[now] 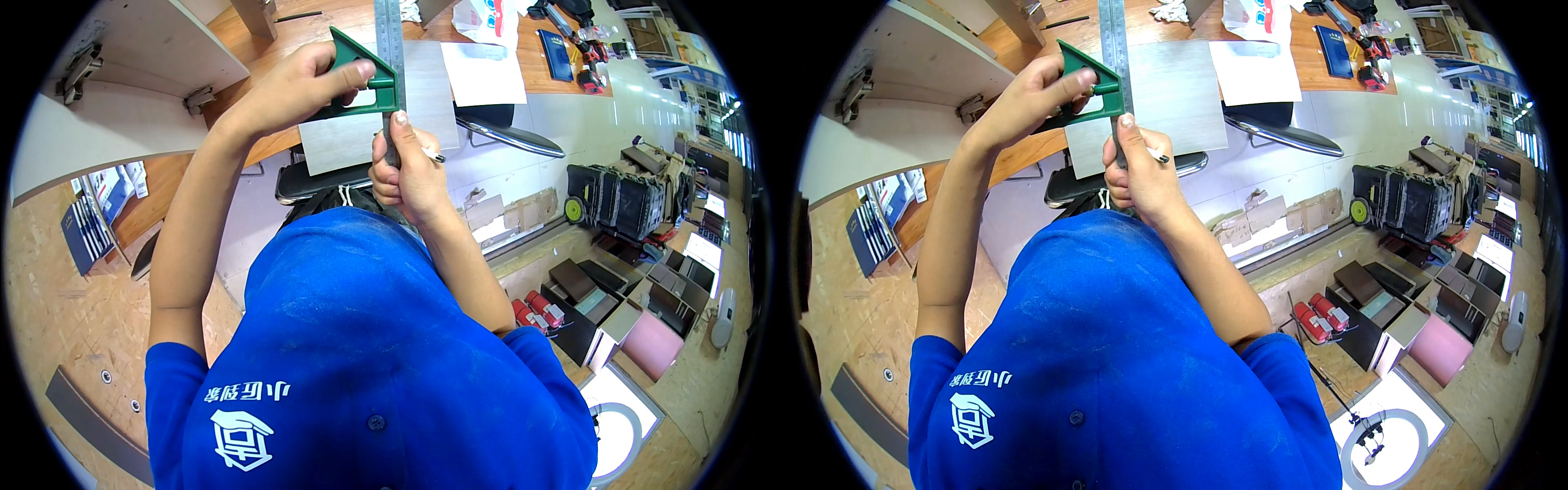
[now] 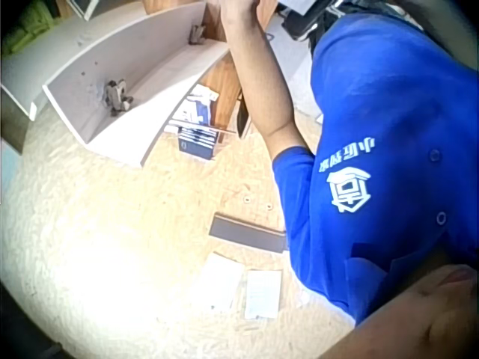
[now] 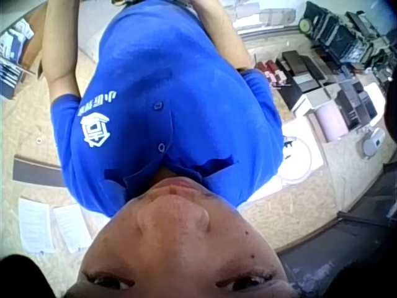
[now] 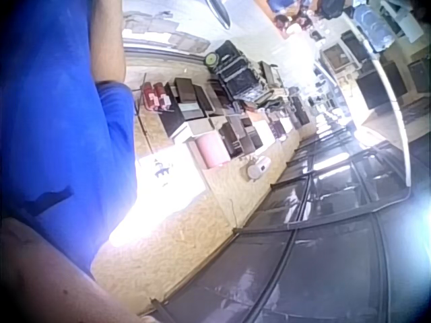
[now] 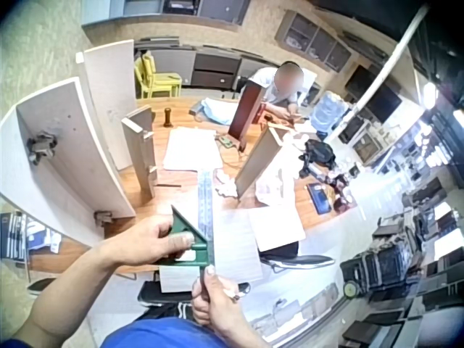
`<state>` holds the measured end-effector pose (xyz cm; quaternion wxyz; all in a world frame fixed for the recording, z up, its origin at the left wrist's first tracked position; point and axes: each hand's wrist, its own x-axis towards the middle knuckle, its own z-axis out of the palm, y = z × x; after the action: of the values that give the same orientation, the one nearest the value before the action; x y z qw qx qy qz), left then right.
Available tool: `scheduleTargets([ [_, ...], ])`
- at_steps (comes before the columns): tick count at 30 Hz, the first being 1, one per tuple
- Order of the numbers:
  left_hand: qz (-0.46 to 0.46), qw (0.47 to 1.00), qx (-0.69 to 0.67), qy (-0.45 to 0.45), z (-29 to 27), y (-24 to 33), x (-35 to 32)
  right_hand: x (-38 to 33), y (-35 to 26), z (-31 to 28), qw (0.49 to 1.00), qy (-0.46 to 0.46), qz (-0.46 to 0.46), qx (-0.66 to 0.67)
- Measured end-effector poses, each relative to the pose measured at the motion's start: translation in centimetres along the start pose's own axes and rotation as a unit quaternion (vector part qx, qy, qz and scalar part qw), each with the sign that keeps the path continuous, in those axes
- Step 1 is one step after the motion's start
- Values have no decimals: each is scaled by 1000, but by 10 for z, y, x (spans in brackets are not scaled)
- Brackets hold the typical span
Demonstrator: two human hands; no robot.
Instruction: The person uses a metal ruler and a green speed square to measure and mark lines on a large grey sheet of material. They repeatedly position the tools, draw straight lines with a white pen, and adjust the layout to create a grid pattern on the surface.
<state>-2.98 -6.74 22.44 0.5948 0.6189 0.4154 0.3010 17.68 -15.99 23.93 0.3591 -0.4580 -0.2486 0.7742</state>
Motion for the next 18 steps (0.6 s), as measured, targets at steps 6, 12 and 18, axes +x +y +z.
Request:
scheduleTargets([
  [6,-27,998,-55,-17,0,7,0,-1,0,0,1000,3,-7,-11],
  [12,21,996,83,10,5,10,-4,-1,-1,-1,1000,1,-3,-7],
  [18,-18,1000,21,8,4,11,-3,0,-1,-1,1000,2,-7,-11],
])
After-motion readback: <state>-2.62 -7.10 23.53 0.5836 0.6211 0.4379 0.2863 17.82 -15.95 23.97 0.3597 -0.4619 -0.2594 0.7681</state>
